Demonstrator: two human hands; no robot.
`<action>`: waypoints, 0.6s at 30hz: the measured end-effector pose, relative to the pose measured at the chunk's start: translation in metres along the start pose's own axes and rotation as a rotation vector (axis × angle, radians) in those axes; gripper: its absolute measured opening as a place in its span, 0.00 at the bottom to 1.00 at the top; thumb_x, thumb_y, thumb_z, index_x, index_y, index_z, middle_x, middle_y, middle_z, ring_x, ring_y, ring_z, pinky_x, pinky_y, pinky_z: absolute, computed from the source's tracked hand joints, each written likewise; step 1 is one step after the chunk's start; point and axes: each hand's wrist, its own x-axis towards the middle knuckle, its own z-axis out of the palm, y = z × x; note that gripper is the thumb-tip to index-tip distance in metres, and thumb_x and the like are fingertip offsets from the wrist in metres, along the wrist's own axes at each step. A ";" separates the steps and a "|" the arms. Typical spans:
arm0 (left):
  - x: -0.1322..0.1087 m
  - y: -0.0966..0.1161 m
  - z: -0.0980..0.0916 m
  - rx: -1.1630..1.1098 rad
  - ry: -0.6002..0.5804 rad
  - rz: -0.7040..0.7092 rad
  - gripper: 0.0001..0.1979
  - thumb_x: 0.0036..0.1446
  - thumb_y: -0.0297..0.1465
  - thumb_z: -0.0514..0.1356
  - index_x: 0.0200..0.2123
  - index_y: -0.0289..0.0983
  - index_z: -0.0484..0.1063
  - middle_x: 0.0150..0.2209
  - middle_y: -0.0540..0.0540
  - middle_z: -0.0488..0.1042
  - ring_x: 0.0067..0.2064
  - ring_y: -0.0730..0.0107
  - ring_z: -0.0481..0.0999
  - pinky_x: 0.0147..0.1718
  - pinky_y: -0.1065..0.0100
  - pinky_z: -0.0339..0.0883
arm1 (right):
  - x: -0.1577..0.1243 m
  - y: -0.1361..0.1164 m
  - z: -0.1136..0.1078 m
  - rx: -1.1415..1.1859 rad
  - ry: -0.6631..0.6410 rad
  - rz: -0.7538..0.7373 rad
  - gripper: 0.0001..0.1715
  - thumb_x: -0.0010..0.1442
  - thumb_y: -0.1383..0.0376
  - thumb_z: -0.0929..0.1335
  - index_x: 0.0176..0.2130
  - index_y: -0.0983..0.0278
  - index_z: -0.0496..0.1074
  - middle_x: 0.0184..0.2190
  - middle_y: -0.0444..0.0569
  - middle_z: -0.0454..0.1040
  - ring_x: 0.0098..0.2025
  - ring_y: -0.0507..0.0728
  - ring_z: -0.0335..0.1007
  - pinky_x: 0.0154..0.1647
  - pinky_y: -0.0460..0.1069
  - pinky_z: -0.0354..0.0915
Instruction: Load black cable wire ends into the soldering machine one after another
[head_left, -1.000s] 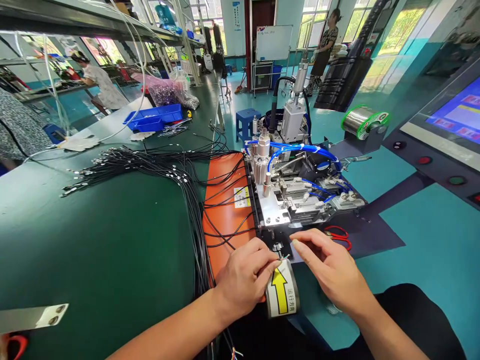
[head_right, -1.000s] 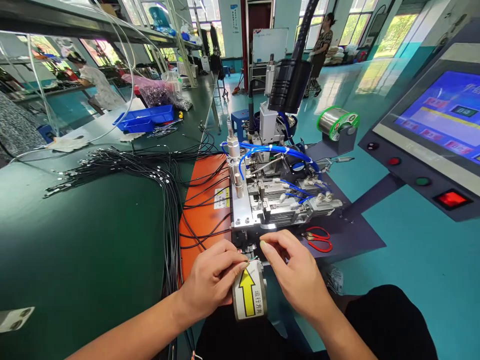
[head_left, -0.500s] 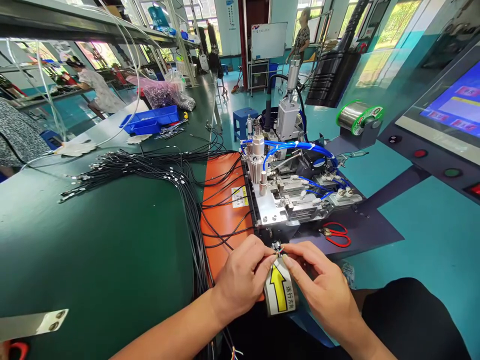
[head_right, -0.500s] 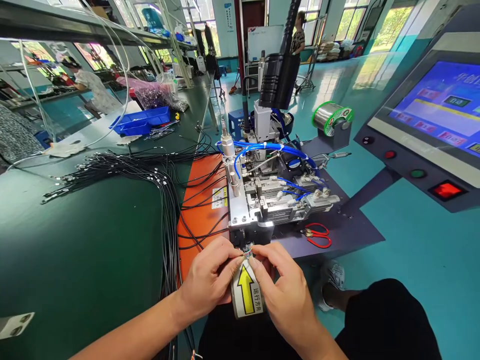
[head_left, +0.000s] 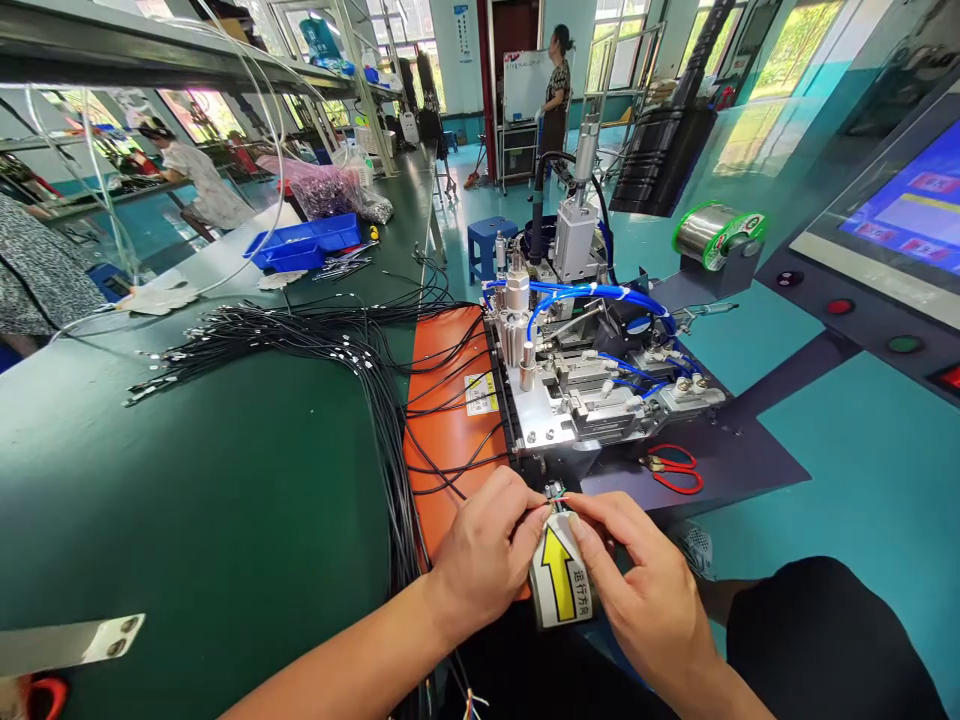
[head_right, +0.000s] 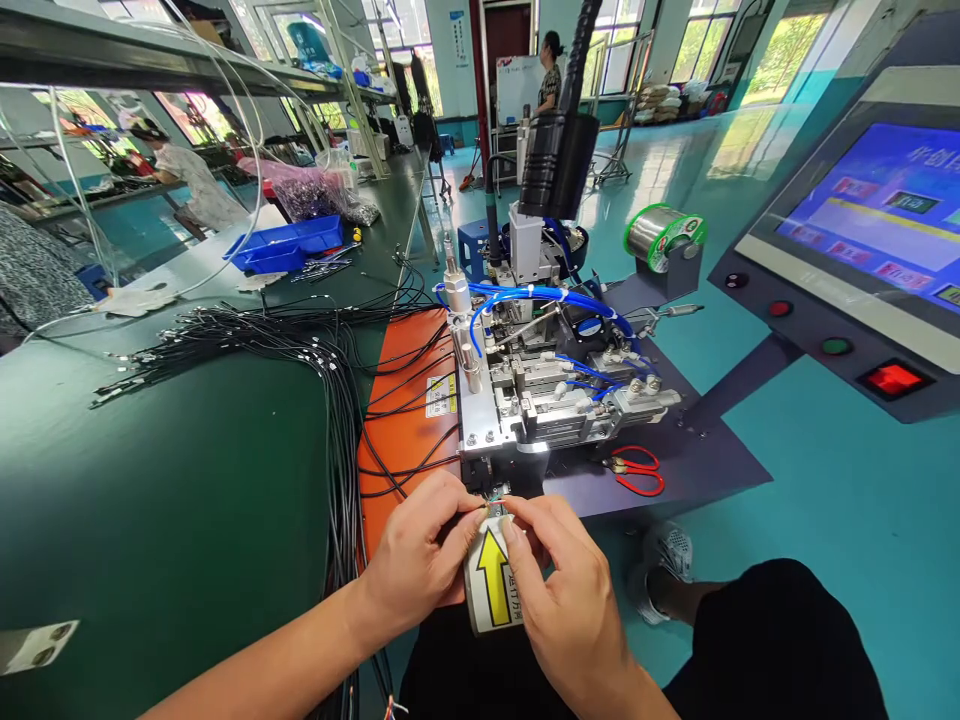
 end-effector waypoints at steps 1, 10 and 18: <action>0.000 0.000 0.000 0.006 0.001 0.002 0.07 0.66 0.28 0.55 0.37 0.35 0.73 0.33 0.46 0.68 0.36 0.69 0.68 0.34 0.68 0.63 | -0.001 0.000 0.001 -0.003 0.012 -0.016 0.13 0.69 0.61 0.64 0.50 0.58 0.74 0.41 0.47 0.74 0.42 0.56 0.72 0.43 0.47 0.67; 0.000 0.000 0.001 0.002 -0.002 0.024 0.07 0.66 0.27 0.55 0.37 0.36 0.72 0.33 0.47 0.67 0.36 0.69 0.68 0.35 0.68 0.63 | 0.000 0.000 0.003 0.004 0.063 0.056 0.13 0.67 0.58 0.65 0.48 0.59 0.74 0.41 0.47 0.73 0.41 0.55 0.72 0.41 0.47 0.68; 0.000 -0.001 0.001 0.005 -0.007 0.021 0.07 0.66 0.28 0.55 0.36 0.35 0.72 0.34 0.47 0.67 0.36 0.70 0.68 0.35 0.68 0.63 | -0.001 -0.002 0.005 0.020 0.066 0.121 0.14 0.67 0.56 0.65 0.47 0.59 0.75 0.42 0.47 0.74 0.41 0.55 0.73 0.41 0.46 0.68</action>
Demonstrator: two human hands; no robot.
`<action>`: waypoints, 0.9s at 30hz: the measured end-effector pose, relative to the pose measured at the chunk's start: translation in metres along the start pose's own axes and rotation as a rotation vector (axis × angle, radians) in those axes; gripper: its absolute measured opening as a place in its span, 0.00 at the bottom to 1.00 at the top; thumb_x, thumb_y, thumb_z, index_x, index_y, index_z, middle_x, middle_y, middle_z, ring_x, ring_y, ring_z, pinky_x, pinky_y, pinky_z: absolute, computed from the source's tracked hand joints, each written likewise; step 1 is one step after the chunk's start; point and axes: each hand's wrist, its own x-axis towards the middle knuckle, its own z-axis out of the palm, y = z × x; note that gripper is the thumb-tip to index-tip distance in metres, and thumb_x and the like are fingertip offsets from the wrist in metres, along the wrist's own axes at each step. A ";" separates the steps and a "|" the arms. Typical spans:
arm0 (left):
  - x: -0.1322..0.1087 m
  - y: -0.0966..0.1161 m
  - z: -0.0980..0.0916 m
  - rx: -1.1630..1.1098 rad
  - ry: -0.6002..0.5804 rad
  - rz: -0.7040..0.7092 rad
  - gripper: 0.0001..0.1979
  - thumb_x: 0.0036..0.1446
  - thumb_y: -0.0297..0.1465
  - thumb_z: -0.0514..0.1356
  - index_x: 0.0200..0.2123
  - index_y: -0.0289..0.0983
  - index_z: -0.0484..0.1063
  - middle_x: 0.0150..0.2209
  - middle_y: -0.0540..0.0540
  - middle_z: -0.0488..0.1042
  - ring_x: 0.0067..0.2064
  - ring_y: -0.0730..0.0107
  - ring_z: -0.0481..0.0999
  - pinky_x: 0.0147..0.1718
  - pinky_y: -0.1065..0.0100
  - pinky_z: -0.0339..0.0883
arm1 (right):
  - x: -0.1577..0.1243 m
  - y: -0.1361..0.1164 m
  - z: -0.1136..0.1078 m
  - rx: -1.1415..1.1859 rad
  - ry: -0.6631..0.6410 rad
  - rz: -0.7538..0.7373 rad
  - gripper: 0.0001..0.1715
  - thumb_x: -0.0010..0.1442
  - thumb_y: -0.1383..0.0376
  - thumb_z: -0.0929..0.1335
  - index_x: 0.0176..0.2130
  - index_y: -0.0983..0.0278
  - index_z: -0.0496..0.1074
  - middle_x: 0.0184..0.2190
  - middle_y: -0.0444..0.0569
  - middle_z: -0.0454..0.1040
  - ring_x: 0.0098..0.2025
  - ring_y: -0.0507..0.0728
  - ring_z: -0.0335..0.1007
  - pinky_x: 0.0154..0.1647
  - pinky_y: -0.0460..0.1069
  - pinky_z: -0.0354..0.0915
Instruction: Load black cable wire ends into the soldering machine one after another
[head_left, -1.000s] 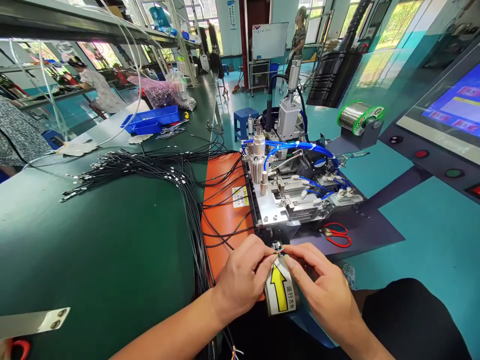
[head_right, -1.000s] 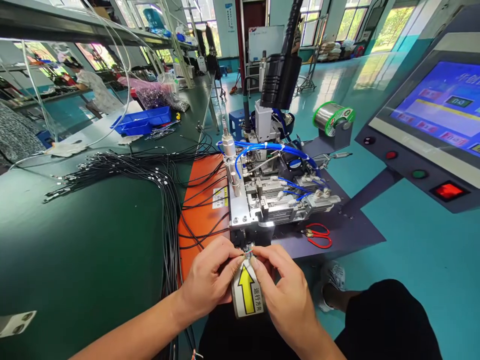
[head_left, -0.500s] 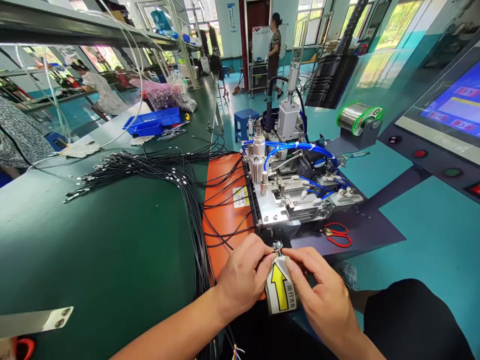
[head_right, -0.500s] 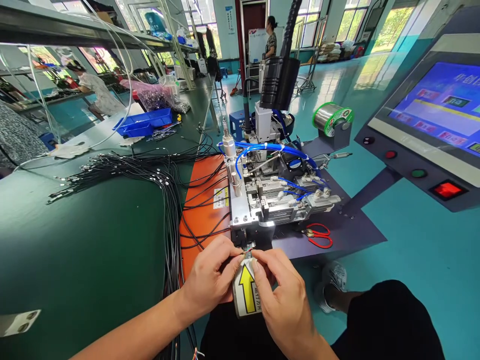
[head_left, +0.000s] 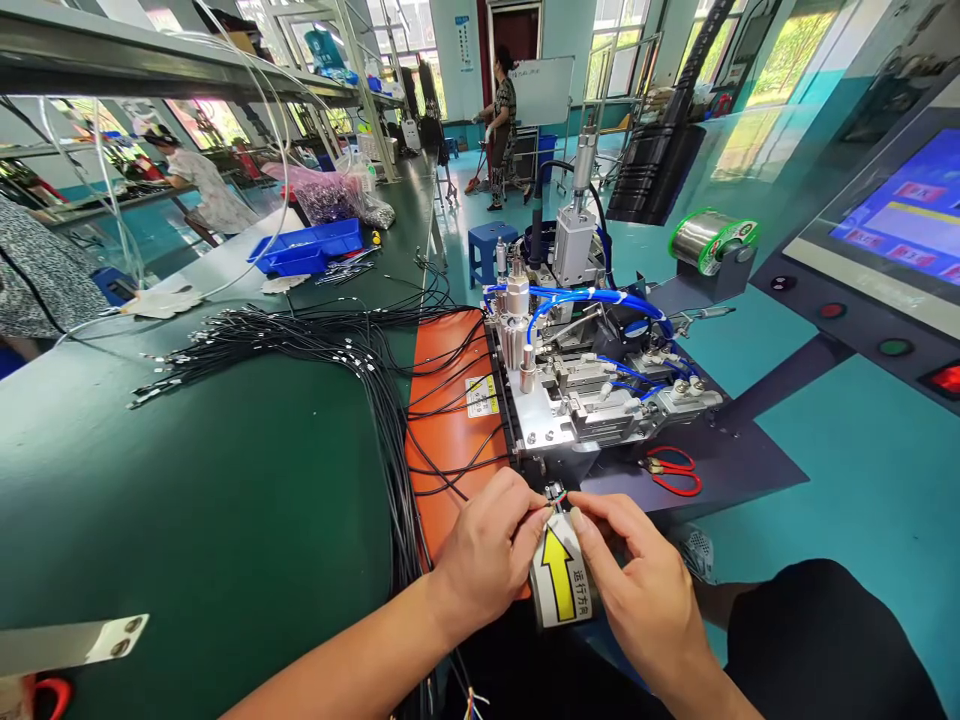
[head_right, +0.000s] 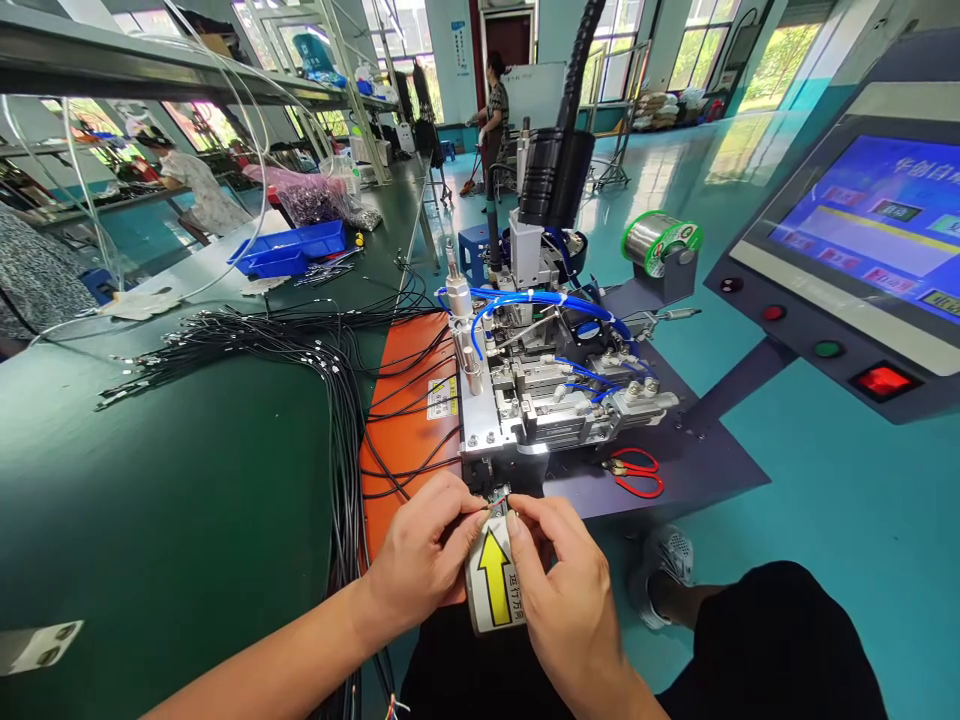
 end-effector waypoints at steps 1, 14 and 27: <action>0.000 0.000 0.000 -0.001 -0.002 -0.001 0.07 0.66 0.28 0.55 0.37 0.35 0.72 0.34 0.47 0.67 0.36 0.70 0.68 0.35 0.68 0.63 | 0.000 0.000 0.000 0.003 0.000 0.002 0.15 0.67 0.56 0.65 0.48 0.59 0.74 0.43 0.48 0.74 0.41 0.55 0.73 0.41 0.46 0.68; 0.000 0.000 0.000 0.005 0.007 -0.005 0.07 0.66 0.28 0.55 0.36 0.35 0.72 0.33 0.47 0.67 0.35 0.69 0.67 0.34 0.68 0.62 | -0.001 0.000 0.003 0.111 -0.012 0.112 0.16 0.65 0.53 0.66 0.46 0.58 0.75 0.43 0.47 0.75 0.41 0.55 0.73 0.41 0.47 0.69; -0.001 -0.002 0.000 0.034 0.003 0.013 0.06 0.66 0.28 0.55 0.35 0.36 0.71 0.33 0.47 0.68 0.35 0.69 0.68 0.34 0.68 0.63 | 0.006 0.000 0.010 -0.018 0.011 -0.144 0.11 0.67 0.60 0.66 0.34 0.61 0.73 0.32 0.46 0.71 0.33 0.54 0.69 0.35 0.48 0.64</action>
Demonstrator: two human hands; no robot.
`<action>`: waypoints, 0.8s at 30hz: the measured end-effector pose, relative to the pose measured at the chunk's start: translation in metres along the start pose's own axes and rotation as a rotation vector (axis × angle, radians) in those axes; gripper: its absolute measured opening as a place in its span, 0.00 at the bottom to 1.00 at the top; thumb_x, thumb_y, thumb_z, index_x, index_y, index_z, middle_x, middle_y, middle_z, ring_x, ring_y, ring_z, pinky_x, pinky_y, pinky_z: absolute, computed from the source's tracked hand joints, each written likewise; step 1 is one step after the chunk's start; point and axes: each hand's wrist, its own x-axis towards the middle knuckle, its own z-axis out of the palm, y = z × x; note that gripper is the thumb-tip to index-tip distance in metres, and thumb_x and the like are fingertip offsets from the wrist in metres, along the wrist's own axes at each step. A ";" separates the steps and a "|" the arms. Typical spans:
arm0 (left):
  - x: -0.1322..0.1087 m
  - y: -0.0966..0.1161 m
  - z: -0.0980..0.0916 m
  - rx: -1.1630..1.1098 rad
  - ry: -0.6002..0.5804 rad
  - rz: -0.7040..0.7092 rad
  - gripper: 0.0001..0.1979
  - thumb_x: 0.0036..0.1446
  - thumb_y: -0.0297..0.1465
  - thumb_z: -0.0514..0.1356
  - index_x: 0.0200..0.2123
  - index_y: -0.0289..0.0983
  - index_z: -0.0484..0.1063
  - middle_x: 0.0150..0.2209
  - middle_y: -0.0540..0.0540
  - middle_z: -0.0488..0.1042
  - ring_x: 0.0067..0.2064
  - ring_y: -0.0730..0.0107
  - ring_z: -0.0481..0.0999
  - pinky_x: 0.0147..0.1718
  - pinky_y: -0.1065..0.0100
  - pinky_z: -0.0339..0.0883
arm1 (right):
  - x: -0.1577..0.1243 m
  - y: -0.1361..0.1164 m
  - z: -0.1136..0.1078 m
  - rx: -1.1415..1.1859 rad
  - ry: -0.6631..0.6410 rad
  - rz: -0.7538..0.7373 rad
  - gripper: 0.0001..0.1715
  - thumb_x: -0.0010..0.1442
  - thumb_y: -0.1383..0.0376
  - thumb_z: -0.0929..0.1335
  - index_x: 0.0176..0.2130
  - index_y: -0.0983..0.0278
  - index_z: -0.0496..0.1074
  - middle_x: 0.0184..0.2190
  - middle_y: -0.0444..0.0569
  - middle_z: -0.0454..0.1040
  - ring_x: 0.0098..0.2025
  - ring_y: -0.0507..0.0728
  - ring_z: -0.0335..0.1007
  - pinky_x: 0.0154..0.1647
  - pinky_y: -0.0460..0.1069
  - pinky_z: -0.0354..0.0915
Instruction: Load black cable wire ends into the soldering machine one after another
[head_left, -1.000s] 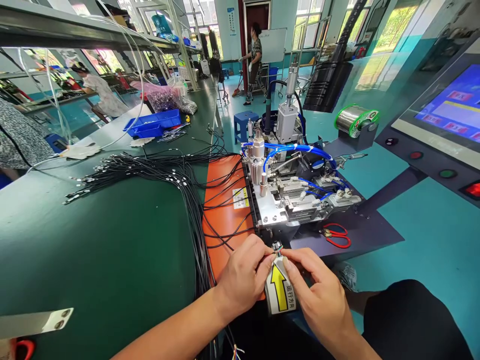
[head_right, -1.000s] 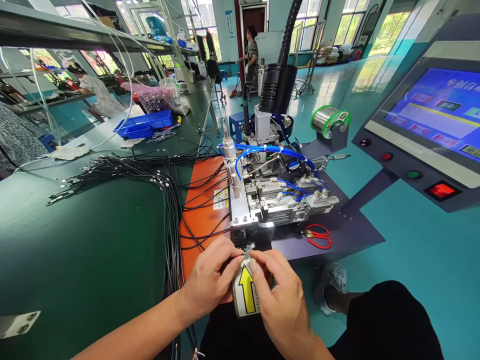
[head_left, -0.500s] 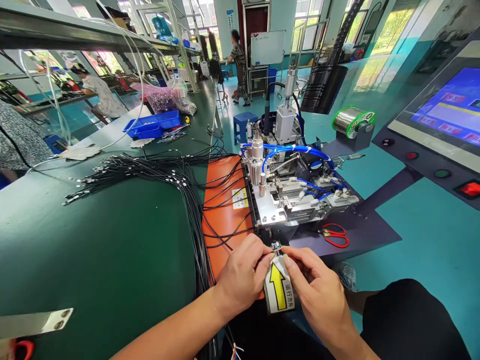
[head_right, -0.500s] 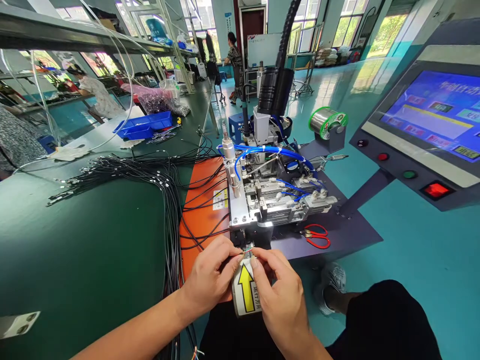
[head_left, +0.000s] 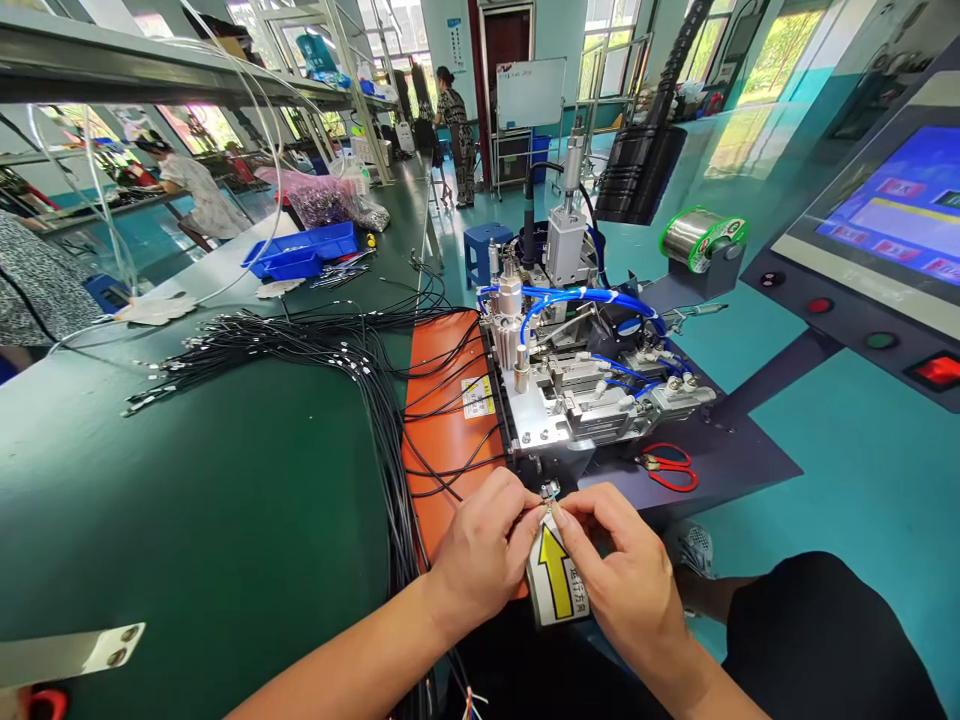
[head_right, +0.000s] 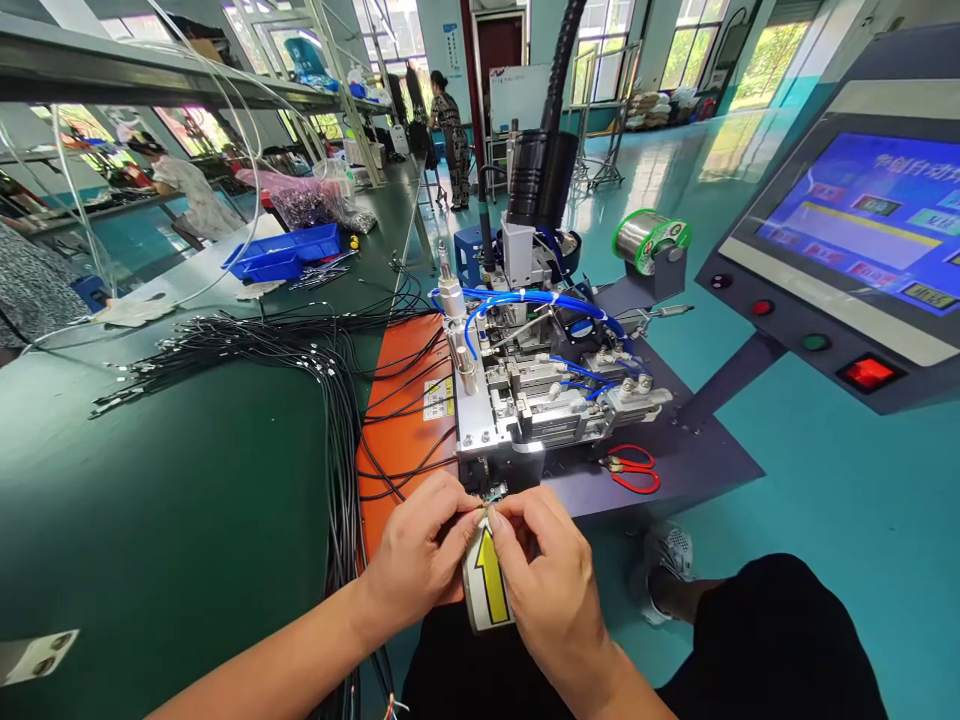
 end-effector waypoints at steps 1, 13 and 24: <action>0.000 0.000 0.000 -0.002 0.002 0.001 0.06 0.66 0.28 0.55 0.36 0.36 0.71 0.33 0.47 0.68 0.35 0.69 0.68 0.34 0.68 0.63 | -0.001 0.000 0.002 -0.016 0.003 -0.060 0.11 0.67 0.61 0.65 0.35 0.61 0.73 0.32 0.46 0.71 0.33 0.54 0.68 0.35 0.48 0.64; 0.002 0.004 -0.003 -0.049 -0.028 0.008 0.07 0.66 0.27 0.54 0.38 0.36 0.71 0.34 0.46 0.68 0.37 0.68 0.68 0.35 0.67 0.63 | 0.020 0.005 -0.021 0.492 -0.229 0.379 0.18 0.61 0.53 0.70 0.45 0.63 0.74 0.39 0.48 0.75 0.39 0.55 0.70 0.39 0.48 0.67; 0.001 0.005 -0.004 -0.057 -0.054 0.007 0.07 0.67 0.27 0.53 0.38 0.36 0.71 0.34 0.46 0.68 0.37 0.68 0.68 0.35 0.67 0.63 | 0.026 0.007 -0.021 0.577 -0.326 0.395 0.17 0.58 0.56 0.73 0.43 0.63 0.79 0.38 0.48 0.78 0.40 0.56 0.72 0.42 0.48 0.67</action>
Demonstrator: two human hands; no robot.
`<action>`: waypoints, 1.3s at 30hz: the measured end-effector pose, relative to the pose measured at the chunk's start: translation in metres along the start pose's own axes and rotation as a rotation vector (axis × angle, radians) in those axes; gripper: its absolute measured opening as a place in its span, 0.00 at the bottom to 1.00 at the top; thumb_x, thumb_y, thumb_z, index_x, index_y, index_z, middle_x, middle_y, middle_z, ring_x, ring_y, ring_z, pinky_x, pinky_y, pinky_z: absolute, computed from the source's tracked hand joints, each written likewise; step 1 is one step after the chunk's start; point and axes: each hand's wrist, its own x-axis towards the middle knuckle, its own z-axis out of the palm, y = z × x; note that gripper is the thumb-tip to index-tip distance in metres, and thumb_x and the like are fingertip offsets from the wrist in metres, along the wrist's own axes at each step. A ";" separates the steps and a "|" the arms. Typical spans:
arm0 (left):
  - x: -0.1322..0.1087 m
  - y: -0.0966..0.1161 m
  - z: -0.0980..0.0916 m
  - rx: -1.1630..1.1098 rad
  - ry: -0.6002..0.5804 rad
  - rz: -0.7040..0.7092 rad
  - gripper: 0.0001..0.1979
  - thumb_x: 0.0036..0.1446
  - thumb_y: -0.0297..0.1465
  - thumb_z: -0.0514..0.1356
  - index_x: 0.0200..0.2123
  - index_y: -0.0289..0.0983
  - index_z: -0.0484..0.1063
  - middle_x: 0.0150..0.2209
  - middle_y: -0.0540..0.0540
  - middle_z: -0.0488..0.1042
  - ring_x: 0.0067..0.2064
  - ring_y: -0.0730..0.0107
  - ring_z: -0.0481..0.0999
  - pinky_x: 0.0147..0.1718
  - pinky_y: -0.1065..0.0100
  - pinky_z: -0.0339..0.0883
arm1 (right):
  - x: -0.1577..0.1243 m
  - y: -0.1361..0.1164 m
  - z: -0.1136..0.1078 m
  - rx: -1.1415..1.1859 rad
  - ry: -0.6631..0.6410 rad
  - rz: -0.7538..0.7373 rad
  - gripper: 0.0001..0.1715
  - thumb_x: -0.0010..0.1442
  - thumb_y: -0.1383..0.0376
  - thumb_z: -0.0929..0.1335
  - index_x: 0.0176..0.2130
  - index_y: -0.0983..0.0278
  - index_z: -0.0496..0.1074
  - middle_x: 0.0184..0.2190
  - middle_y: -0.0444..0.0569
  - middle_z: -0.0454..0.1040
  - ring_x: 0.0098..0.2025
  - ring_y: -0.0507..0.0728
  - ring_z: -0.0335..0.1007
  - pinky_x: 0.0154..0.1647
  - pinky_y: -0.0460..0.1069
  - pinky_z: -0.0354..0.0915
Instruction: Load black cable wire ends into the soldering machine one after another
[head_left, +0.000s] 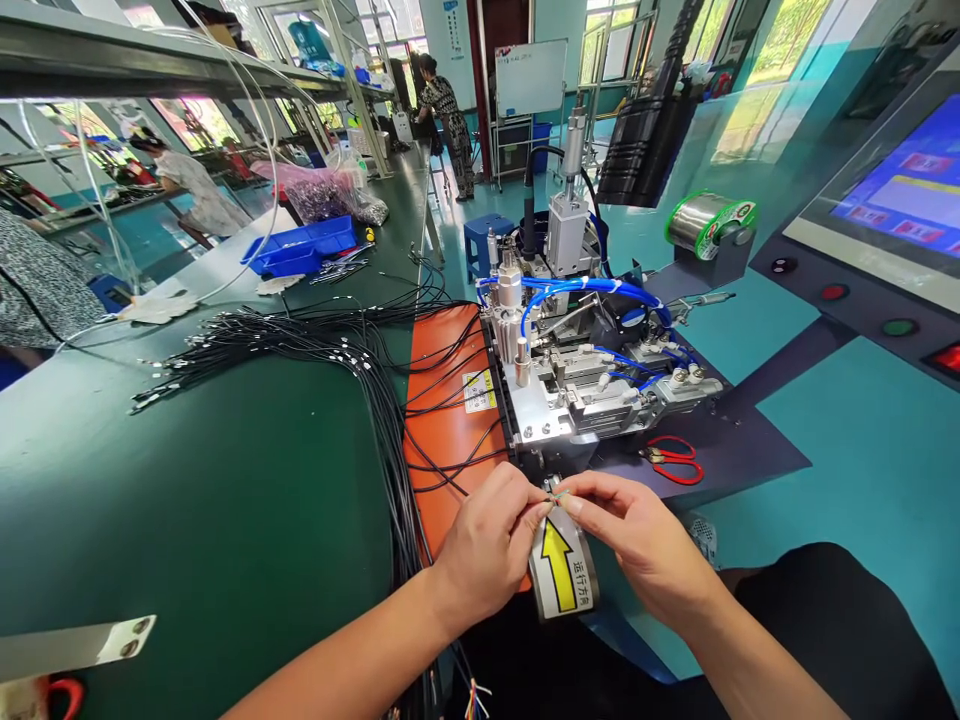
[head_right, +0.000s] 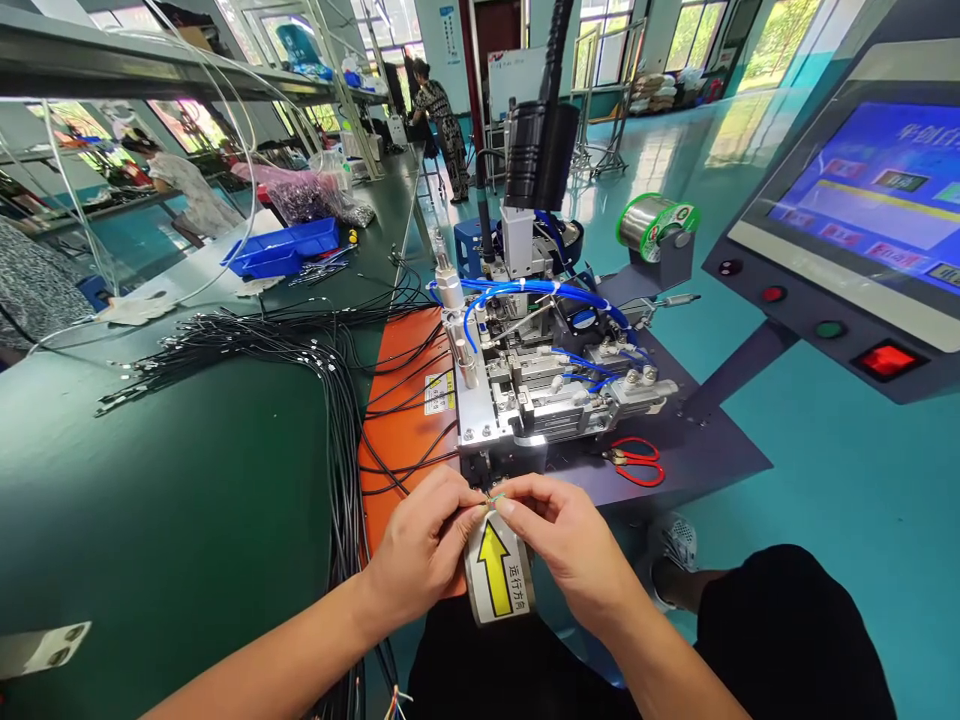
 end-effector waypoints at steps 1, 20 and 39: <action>0.000 0.000 0.000 0.004 -0.004 -0.003 0.08 0.67 0.27 0.53 0.37 0.36 0.71 0.34 0.46 0.68 0.36 0.68 0.68 0.35 0.67 0.64 | 0.000 0.000 -0.001 -0.002 0.000 -0.001 0.17 0.58 0.56 0.73 0.43 0.64 0.79 0.38 0.48 0.78 0.40 0.56 0.72 0.41 0.48 0.67; -0.001 -0.005 0.004 0.163 0.013 0.060 0.09 0.66 0.29 0.54 0.36 0.35 0.73 0.31 0.46 0.67 0.33 0.69 0.67 0.31 0.68 0.63 | -0.007 -0.003 0.013 -0.623 0.140 -0.245 0.12 0.66 0.59 0.65 0.37 0.63 0.75 0.33 0.47 0.74 0.34 0.56 0.69 0.36 0.50 0.65; 0.000 -0.004 0.005 0.192 0.028 0.090 0.09 0.66 0.28 0.54 0.38 0.35 0.74 0.32 0.45 0.69 0.33 0.69 0.68 0.31 0.69 0.64 | 0.008 -0.019 -0.012 -0.474 -0.009 -0.086 0.17 0.66 0.52 0.65 0.41 0.60 0.77 0.38 0.46 0.79 0.40 0.58 0.72 0.42 0.50 0.67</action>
